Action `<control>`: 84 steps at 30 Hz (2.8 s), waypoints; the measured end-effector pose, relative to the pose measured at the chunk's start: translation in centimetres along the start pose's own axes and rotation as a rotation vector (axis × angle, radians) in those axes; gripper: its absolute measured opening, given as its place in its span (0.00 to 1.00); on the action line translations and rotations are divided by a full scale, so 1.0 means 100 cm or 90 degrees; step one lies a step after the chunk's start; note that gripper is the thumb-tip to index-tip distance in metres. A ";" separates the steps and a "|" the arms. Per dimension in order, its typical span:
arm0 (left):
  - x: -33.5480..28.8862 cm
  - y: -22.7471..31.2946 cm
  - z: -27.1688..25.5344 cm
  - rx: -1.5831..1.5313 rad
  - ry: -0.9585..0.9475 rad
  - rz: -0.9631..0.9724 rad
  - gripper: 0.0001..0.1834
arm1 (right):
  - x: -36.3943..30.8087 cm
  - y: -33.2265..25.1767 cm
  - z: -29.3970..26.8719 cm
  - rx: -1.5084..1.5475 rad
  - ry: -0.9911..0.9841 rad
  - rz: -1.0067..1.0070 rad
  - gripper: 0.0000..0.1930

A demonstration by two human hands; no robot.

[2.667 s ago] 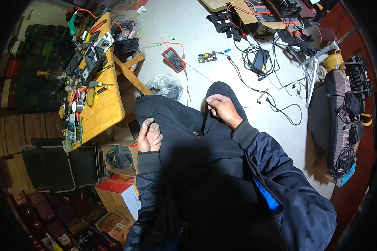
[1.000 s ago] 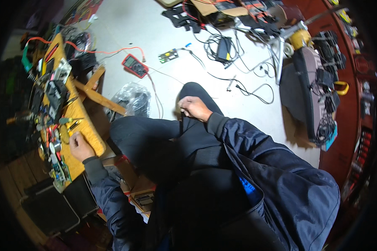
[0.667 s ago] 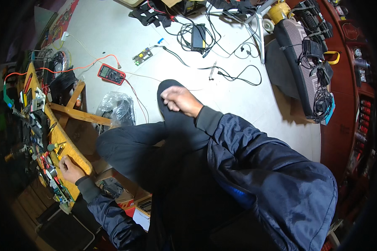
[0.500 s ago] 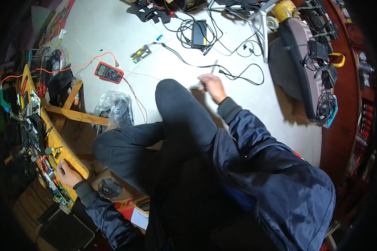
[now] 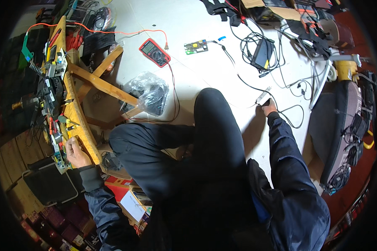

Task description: The person uses a multimeter to test a small circuit board, then connects a power adapter to a power strip and plugs it into the wall. They continue to measure voltage on the circuit board with the multimeter.

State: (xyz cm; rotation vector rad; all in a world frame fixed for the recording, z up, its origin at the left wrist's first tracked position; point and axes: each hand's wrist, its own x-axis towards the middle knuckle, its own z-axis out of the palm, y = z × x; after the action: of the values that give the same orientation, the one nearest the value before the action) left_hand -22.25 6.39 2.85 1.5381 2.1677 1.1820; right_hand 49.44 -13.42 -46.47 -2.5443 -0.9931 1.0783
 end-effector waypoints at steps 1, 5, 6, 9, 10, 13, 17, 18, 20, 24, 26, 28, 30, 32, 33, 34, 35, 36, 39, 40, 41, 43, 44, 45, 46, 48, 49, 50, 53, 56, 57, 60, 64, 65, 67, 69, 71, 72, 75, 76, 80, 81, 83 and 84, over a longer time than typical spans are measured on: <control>0.000 -0.001 0.000 -0.009 -0.002 0.006 0.12 | 0.003 -0.003 0.004 -0.010 -0.001 -0.001 0.37; 0.001 -0.004 -0.001 -0.034 0.004 -0.009 0.11 | -0.002 -0.017 0.009 0.003 0.107 0.025 0.19; 0.001 -0.004 0.000 -0.029 0.010 -0.009 0.11 | -0.009 -0.022 0.011 -0.022 0.116 0.052 0.19; -0.002 -0.001 0.001 -0.016 0.017 0.003 0.11 | -0.034 -0.039 0.009 -0.074 -0.062 0.025 0.14; -0.002 0.001 0.001 -0.011 0.016 0.008 0.12 | -0.043 -0.045 0.008 -0.070 -0.041 0.005 0.13; -0.003 0.005 0.003 -0.004 0.003 0.020 0.12 | -0.070 -0.054 -0.005 -0.221 0.010 -0.132 0.13; -0.003 0.004 0.006 -0.059 -0.012 -0.003 0.13 | -0.092 -0.059 -0.036 -0.189 -0.022 -0.160 0.13; -0.004 0.003 0.007 -0.045 -0.006 0.018 0.13 | -0.093 -0.061 -0.045 -0.190 -0.026 -0.174 0.14; -0.004 0.002 0.008 -0.049 -0.007 0.036 0.12 | -0.092 -0.070 -0.061 -0.208 0.005 -0.175 0.15; -0.007 0.010 0.011 -0.077 0.007 0.070 0.11 | -0.073 -0.111 -0.095 -0.203 0.092 -0.138 0.19; -0.015 0.022 0.012 -0.043 0.055 0.053 0.10 | -0.066 -0.141 -0.112 -0.189 0.124 -0.100 0.21; -0.036 0.039 0.022 -0.068 0.089 0.108 0.09 | -0.066 -0.177 -0.129 -0.153 0.145 -0.128 0.23; -0.073 0.059 0.036 -0.126 0.070 0.075 0.08 | -0.072 -0.218 -0.143 -0.127 0.159 -0.169 0.25; -0.124 0.077 0.063 -0.240 -0.058 0.029 0.07 | -0.089 -0.260 -0.154 -0.117 0.158 -0.231 0.24; -0.146 0.085 0.082 -0.301 -0.142 0.017 0.08 | -0.101 -0.280 -0.157 -0.116 0.162 -0.267 0.23; -0.162 0.091 0.098 -0.433 -0.289 -0.030 0.08 | -0.114 -0.299 -0.158 -0.113 0.155 -0.290 0.23; -0.179 0.095 0.119 -0.258 -0.319 0.168 0.09 | -0.127 -0.317 -0.159 -0.107 0.149 -0.323 0.23; -0.196 0.097 0.136 -0.030 -0.406 0.271 0.13 | -0.144 -0.331 -0.158 -0.071 0.112 -0.364 0.24; -0.238 0.095 0.175 -0.511 -0.663 -0.351 0.35 | -0.206 -0.358 -0.142 -0.062 -0.013 -0.408 0.23; -0.243 0.087 0.181 -0.588 -0.653 -0.416 0.37 | -0.229 -0.361 -0.134 -0.048 -0.064 -0.408 0.23; -0.246 0.080 0.186 -0.628 -0.648 -0.500 0.39 | -0.250 -0.364 -0.125 -0.026 -0.120 -0.406 0.23; -0.248 0.065 0.194 -0.754 -0.636 -0.505 0.41 | -0.284 -0.369 -0.108 -0.007 -0.174 -0.410 0.23; -0.248 0.059 0.198 -0.781 -0.599 -0.517 0.40 | -0.296 -0.369 -0.101 -0.011 -0.206 -0.394 0.24; -0.247 0.054 0.200 -0.822 -0.606 -0.500 0.40 | -0.306 -0.370 -0.095 0.006 -0.253 -0.354 0.25; -0.245 0.049 0.200 -0.839 -0.616 -0.505 0.39 | -0.312 -0.370 -0.088 -0.006 -0.270 -0.340 0.27; -0.244 0.043 0.202 -0.854 -0.606 -0.503 0.36 | -0.317 -0.371 -0.076 0.028 -0.295 -0.304 0.31; -0.245 0.041 0.202 -0.844 -0.609 -0.485 0.34 | -0.318 -0.370 -0.071 0.042 -0.295 -0.306 0.31; -0.244 0.040 0.202 -0.834 -0.612 -0.465 0.33 | -0.316 -0.371 -0.066 0.065 -0.305 -0.296 0.31; -0.245 0.035 0.206 -0.824 -0.564 -0.459 0.26 | -0.313 -0.371 -0.050 0.067 -0.330 -0.263 0.31; -0.245 0.026 0.209 -0.840 -0.515 -0.468 0.14 | -0.316 -0.374 -0.036 0.147 -0.366 -0.222 0.28; -0.245 0.022 0.209 -0.845 -0.512 -0.466 0.13 | -0.318 -0.375 -0.033 0.219 -0.397 -0.161 0.26; -0.248 0.014 0.211 -0.869 -0.495 -0.470 0.13 | -0.322 -0.378 -0.030 0.257 -0.406 -0.133 0.21; -0.249 0.009 0.217 -0.834 -0.433 -0.442 0.12 | -0.325 -0.380 -0.033 0.312 -0.447 -0.106 0.17; -0.248 0.009 0.220 -0.785 -0.413 -0.454 0.12 | -0.326 -0.380 -0.034 0.332 -0.453 -0.095 0.17; -0.239 0.004 0.219 -0.767 -0.339 -0.415 0.14 | -0.328 -0.378 -0.039 0.351 -0.508 -0.130 0.17; -0.236 0.003 0.218 -0.800 -0.326 -0.449 0.14 | -0.330 -0.376 -0.042 0.366 -0.563 -0.150 0.18; -0.235 0.003 0.214 -0.827 -0.374 -0.490 0.14 | -0.333 -0.374 -0.044 0.361 -0.538 -0.157 0.17; -0.234 0.004 0.213 -0.835 -0.384 -0.492 0.14 | -0.334 -0.373 -0.045 0.348 -0.525 -0.159 0.17; -0.233 0.005 0.211 -0.843 -0.360 -0.522 0.18 | -0.336 -0.367 -0.044 0.321 -0.457 -0.210 0.16; -0.234 0.005 0.211 -0.841 -0.336 -0.541 0.19 | -0.336 -0.365 -0.043 0.317 -0.421 -0.245 0.17; -0.232 0.002 0.213 -0.846 -0.311 -0.559 0.20 | -0.335 -0.360 -0.042 0.233 -0.270 -0.355 0.14; -0.232 0.001 0.213 -0.846 -0.314 -0.564 0.20 | -0.335 -0.359 -0.043 0.253 -0.263 -0.382 0.14; -0.231 0.000 0.213 -0.847 -0.328 -0.560 0.20 | -0.338 -0.359 -0.046 0.254 -0.236 -0.371 0.15; -0.231 0.001 0.213 -0.833 -0.332 -0.570 0.19 | -0.339 -0.359 -0.049 0.248 -0.220 -0.386 0.15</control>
State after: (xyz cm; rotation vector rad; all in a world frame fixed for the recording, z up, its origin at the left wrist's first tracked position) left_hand 0.20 -3.61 -16.68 0.1863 0.9847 1.1811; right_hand 17.54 -8.28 -8.85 -1.6223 -1.3538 1.3613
